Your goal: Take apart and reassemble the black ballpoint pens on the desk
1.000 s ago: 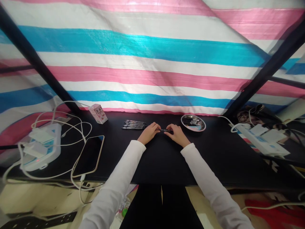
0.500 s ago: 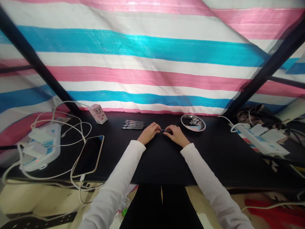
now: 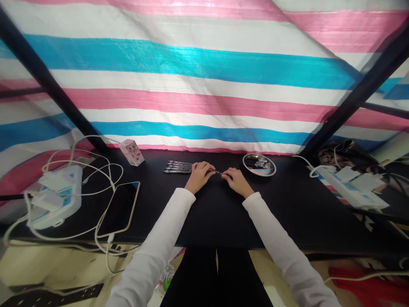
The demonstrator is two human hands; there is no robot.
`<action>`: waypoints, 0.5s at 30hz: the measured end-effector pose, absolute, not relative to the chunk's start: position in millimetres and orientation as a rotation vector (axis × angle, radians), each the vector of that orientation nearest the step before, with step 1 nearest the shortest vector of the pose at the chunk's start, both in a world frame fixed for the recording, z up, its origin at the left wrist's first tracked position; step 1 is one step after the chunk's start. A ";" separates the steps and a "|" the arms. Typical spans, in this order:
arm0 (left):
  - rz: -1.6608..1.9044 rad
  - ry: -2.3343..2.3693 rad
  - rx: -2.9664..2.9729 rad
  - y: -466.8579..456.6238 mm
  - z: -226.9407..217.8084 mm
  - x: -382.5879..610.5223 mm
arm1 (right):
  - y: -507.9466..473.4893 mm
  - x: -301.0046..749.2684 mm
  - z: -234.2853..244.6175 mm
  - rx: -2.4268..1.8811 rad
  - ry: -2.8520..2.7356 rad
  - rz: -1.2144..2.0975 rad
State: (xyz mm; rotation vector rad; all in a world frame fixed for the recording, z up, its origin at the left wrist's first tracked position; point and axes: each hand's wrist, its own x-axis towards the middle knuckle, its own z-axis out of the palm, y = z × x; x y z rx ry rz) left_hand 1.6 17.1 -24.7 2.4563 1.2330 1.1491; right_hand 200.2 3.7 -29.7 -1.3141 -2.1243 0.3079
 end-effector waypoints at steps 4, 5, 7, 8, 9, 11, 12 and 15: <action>1.572 1.250 1.819 19.4 -21.1 4.0 | 0.9 192.6 -28.6 -1.215 -1.846 0.649; 1.599 1.169 1.617 20.8 -20.9 4.9 | -0.4 190.1 -28.5 -1.190 -1.790 0.745; 1.526 0.970 1.293 23.5 -21.1 7.0 | -3.0 185.0 -28.7 -1.143 -1.739 0.920; 1.462 0.881 1.179 24.2 -21.2 8.3 | -4.3 182.6 -28.9 -1.117 -1.744 1.000; 1.404 0.805 1.089 24.5 -21.1 9.6 | -5.5 180.6 -29.1 -1.091 -1.762 1.072; 1.338 0.673 0.924 23.7 -20.3 12.3 | -6.8 177.7 -29.9 -1.045 -1.803 1.173; 1.321 0.610 0.830 22.8 -19.6 13.4 | -7.0 176.8 -30.5 -1.029 -1.813 1.205; 1.219 0.430 0.534 20.0 -16.1 14.3 | -5.1 176.5 -33.3 -1.028 -1.776 1.244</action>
